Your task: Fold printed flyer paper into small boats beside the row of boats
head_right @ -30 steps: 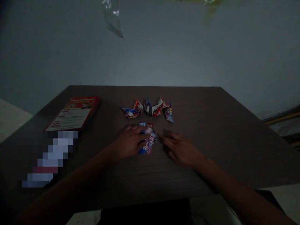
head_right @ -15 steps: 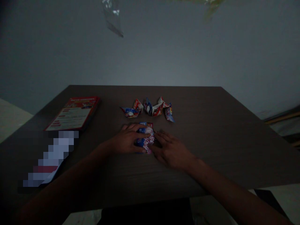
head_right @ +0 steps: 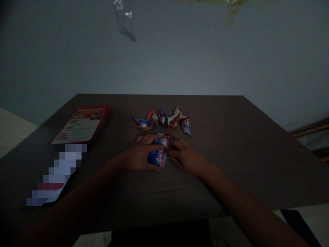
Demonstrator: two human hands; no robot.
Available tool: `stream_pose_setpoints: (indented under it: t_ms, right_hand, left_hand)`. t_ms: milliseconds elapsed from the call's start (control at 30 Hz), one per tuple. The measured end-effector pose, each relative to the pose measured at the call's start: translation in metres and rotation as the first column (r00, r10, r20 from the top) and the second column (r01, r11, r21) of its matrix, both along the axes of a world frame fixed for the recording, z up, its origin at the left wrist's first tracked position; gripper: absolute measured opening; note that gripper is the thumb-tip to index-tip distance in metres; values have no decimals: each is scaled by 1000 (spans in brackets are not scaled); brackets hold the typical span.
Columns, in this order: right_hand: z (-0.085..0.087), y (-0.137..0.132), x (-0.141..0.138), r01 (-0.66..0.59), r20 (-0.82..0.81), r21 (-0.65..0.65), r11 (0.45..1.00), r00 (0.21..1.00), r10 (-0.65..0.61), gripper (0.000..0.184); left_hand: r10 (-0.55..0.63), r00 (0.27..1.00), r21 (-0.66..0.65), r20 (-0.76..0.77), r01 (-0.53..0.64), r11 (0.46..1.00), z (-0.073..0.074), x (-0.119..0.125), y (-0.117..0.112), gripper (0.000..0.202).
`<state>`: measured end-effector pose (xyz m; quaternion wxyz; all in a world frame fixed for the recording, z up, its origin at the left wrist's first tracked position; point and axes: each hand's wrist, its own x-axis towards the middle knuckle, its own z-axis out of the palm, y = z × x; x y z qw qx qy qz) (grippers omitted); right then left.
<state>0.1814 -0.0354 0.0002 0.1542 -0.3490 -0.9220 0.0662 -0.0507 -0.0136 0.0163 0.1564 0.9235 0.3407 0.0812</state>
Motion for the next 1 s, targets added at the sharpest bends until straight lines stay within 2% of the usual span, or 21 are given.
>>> stream_pose_setpoints:
  t_ms: [167, 367, 700, 1000]
  right_hand:
    - [-6, 0, 1, 74, -40, 11, 997, 997, -73, 29]
    - [-7, -1, 0, 163, -19, 21, 986, 987, -162, 28]
    - [-7, -2, 0, 153, -11, 15, 988, 988, -152, 26]
    - [-6, -2, -3, 166, 18, 19, 986, 986, -166, 28]
  left_hand:
    - [-39, 998, 70, 52, 35, 997, 2, 6, -4, 41]
    - [-71, 997, 77, 14, 70, 995, -4, 17, -9, 18]
    - [-117, 993, 96, 12, 115, 989, -6, 19, -5, 18]
    - [-112, 991, 27, 78, 111, 993, -8, 17, 0, 14]
